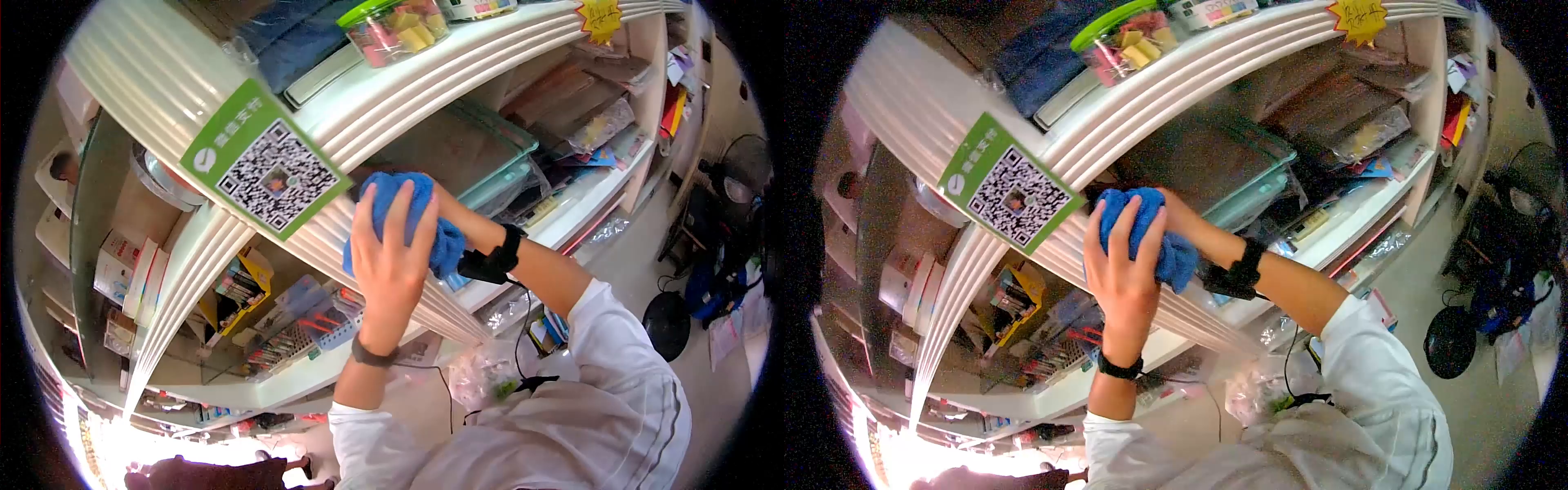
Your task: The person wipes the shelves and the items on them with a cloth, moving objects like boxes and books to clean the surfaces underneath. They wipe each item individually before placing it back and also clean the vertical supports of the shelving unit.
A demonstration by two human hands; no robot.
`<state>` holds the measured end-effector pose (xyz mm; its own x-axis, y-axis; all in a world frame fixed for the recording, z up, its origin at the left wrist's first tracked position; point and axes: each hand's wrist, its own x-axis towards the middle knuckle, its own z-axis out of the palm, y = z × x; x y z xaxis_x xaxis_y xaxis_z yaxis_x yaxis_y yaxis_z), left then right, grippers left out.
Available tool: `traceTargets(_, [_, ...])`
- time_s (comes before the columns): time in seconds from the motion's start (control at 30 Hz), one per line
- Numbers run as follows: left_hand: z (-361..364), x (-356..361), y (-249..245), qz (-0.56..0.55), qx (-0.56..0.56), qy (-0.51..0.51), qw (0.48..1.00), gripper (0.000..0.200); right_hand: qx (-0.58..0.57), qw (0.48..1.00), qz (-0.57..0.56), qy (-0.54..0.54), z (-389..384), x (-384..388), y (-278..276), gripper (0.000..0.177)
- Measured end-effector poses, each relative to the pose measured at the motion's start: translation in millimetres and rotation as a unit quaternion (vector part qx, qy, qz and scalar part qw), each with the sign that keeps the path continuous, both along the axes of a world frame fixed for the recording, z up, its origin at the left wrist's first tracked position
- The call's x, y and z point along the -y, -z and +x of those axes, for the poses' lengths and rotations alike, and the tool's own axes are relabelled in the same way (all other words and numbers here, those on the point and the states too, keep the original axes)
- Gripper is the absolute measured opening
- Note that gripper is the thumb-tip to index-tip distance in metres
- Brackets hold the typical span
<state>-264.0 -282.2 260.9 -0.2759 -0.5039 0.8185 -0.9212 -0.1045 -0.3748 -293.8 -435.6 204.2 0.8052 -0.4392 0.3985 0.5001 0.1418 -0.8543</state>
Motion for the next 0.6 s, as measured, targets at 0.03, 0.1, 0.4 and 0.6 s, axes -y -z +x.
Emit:
traceTargets(0.03, [-1.1,4.6,0.8,0.012,0.007,-0.02,1.0,0.042,-0.041,0.996,0.07,-0.021,-9.9,-9.3,-15.8,0.028])
traceTargets(0.1, [-5.9,11.4,7.1,0.021,0.022,-0.059,0.998,0.043,0.008,0.999,0.016,-0.036,5.2,4.0,13.2,0.026])
traceTargets(0.4, [0.2,-13.4,39.0,0.008,0.026,-0.05,0.998,0.039,0.087,0.926,-0.309,0.199,-10.6,-8.7,1.5,0.019])
traceTargets(0.6, [-8.5,27.8,10.4,-0.051,0.028,-0.096,0.994,0.049,-0.016,0.987,-0.157,0.031,36.0,28.0,-2.2,0.026])
